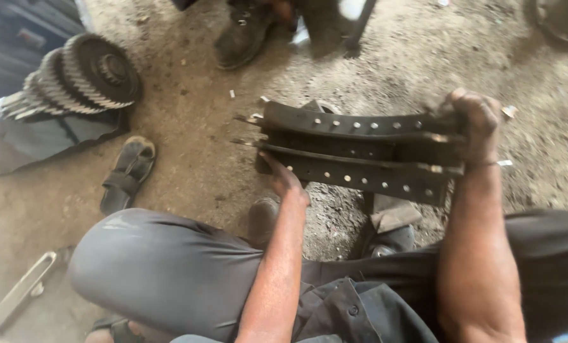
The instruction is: The person sits on the floor and uses a hammer to drive pins into two curved brake shoe assemblies. They repeatedly align the shoes, strike the pins, and flip the parts to continue securing them.
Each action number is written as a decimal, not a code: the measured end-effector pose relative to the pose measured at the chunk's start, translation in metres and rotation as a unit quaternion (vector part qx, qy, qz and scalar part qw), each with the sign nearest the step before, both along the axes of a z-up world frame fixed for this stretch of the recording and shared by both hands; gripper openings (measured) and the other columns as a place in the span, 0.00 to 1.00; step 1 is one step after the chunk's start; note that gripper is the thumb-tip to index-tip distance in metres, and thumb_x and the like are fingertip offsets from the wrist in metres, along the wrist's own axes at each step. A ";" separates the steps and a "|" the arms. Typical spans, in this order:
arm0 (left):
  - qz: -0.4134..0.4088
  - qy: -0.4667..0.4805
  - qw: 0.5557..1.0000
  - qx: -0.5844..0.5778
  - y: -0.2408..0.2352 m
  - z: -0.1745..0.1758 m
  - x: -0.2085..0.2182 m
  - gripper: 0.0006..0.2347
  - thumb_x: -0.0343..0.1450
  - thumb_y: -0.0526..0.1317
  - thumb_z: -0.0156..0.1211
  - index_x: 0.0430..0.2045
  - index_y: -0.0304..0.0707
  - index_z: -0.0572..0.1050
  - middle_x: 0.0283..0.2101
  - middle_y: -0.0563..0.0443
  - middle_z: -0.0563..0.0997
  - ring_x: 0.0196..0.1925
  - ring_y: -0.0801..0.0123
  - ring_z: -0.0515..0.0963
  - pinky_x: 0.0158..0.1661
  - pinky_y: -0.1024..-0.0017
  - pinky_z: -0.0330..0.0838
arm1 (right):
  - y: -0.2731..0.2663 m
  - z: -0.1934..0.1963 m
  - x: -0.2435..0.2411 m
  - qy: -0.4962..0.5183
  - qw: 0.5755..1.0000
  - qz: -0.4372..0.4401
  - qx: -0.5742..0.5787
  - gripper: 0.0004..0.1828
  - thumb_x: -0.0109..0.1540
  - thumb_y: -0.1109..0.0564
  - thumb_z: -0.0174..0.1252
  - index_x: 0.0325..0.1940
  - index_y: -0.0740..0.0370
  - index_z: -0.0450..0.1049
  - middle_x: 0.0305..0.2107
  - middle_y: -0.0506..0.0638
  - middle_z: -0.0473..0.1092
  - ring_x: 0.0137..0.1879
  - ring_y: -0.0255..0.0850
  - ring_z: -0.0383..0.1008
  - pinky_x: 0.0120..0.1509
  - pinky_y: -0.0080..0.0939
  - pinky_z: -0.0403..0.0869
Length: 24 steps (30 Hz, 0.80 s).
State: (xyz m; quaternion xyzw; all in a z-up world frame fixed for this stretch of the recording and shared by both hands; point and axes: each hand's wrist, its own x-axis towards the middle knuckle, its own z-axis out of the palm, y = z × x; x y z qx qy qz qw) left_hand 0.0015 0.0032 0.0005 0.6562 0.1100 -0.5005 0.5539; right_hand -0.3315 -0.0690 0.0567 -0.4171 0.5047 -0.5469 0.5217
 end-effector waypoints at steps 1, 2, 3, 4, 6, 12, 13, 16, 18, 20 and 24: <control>-0.001 0.030 1.000 -0.002 -0.003 0.003 -0.001 0.40 0.67 0.71 0.43 0.71 0.46 0.56 0.72 0.47 0.64 0.70 0.58 0.69 0.65 0.56 0.66 | -0.004 0.000 -0.001 0.030 0.999 -0.019 0.023 0.12 0.67 0.58 0.54 0.31 0.65 0.75 0.26 0.53 0.71 0.30 0.39 0.69 0.35 0.44 0.70; -0.002 0.060 0.998 -0.005 -0.006 0.004 0.000 0.40 0.68 0.72 0.42 0.71 0.46 0.56 0.72 0.48 0.64 0.70 0.59 0.69 0.66 0.57 0.65 | -0.007 0.001 -0.002 0.061 0.996 -0.039 0.045 0.12 0.67 0.57 0.55 0.31 0.63 0.75 0.25 0.53 0.70 0.30 0.40 0.70 0.35 0.45 0.71; -0.001 0.073 0.997 -0.018 -0.004 0.004 0.002 0.39 0.68 0.71 0.41 0.70 0.49 0.56 0.72 0.49 0.64 0.69 0.60 0.68 0.65 0.56 0.64 | -0.006 0.001 -0.001 0.091 0.992 -0.059 0.071 0.11 0.67 0.56 0.57 0.31 0.61 0.75 0.24 0.52 0.69 0.30 0.40 0.71 0.35 0.46 0.72; 0.001 0.086 0.996 -0.030 -0.002 0.001 0.004 0.37 0.68 0.69 0.41 0.70 0.51 0.55 0.72 0.51 0.63 0.69 0.61 0.67 0.64 0.55 0.64 | -0.007 0.002 0.000 0.086 0.990 -0.070 0.089 0.10 0.66 0.57 0.57 0.32 0.62 0.76 0.24 0.52 0.69 0.31 0.40 0.72 0.37 0.47 0.74; 0.049 0.078 0.995 -0.042 0.005 -0.011 0.019 0.34 0.69 0.66 0.40 0.69 0.53 0.57 0.69 0.51 0.65 0.65 0.62 0.68 0.62 0.54 0.64 | -0.008 0.008 0.003 0.082 0.984 -0.094 0.128 0.07 0.64 0.59 0.57 0.32 0.62 0.76 0.24 0.52 0.70 0.33 0.40 0.75 0.41 0.48 0.78; 0.259 -0.030 0.961 -0.086 -0.021 -0.118 0.117 0.21 0.70 0.43 0.46 0.58 0.39 0.67 0.52 0.47 0.77 0.50 0.62 0.77 0.48 0.61 0.73 | -0.010 0.042 0.022 0.086 0.988 -0.073 0.108 0.11 0.66 0.56 0.54 0.44 0.63 0.79 0.28 0.52 0.71 0.35 0.43 0.74 0.44 0.50 0.76; 0.240 -0.063 0.959 -0.138 -0.035 -0.141 0.131 0.19 0.69 0.38 0.48 0.56 0.36 0.69 0.49 0.47 0.79 0.48 0.62 0.79 0.45 0.63 0.74 | -0.009 0.045 0.028 0.073 0.977 -0.119 0.160 0.09 0.64 0.55 0.55 0.42 0.58 0.78 0.26 0.49 0.70 0.34 0.41 0.74 0.43 0.49 0.77; -0.013 -0.336 0.909 -0.247 -0.081 -0.195 0.158 0.14 0.69 0.29 0.58 0.50 0.29 0.74 0.43 0.43 0.83 0.44 0.58 0.83 0.44 0.65 0.77 | -0.010 0.046 0.036 0.041 0.976 -0.130 0.170 0.05 0.64 0.58 0.54 0.37 0.60 0.74 0.25 0.49 0.68 0.32 0.41 0.72 0.42 0.48 0.75; -0.209 -0.492 0.819 -0.209 -0.101 -0.210 0.157 0.13 0.68 0.30 0.64 0.48 0.33 0.77 0.44 0.39 0.83 0.45 0.51 0.83 0.48 0.61 0.77 | -0.004 0.046 0.029 0.029 0.983 -0.114 0.144 0.06 0.65 0.59 0.53 0.34 0.61 0.71 0.24 0.50 0.66 0.32 0.41 0.70 0.42 0.48 0.74; -0.351 -0.551 0.749 -0.112 -0.109 -0.215 0.162 0.19 0.63 0.28 0.59 0.48 0.40 0.81 0.46 0.36 0.82 0.47 0.46 0.82 0.47 0.58 0.76 | 0.001 0.043 0.026 0.021 0.984 -0.111 0.137 0.08 0.65 0.61 0.53 0.30 0.62 0.69 0.23 0.50 0.65 0.31 0.41 0.68 0.41 0.47 0.73; -0.387 -0.530 0.749 -0.090 -0.121 -0.184 0.171 0.13 0.69 0.32 0.57 0.43 0.47 0.83 0.49 0.38 0.81 0.51 0.45 0.81 0.51 0.57 0.75 | 0.000 0.039 0.029 0.018 0.990 -0.107 0.085 0.13 0.66 0.65 0.51 0.26 0.65 0.66 0.22 0.51 0.62 0.29 0.41 0.65 0.40 0.47 0.72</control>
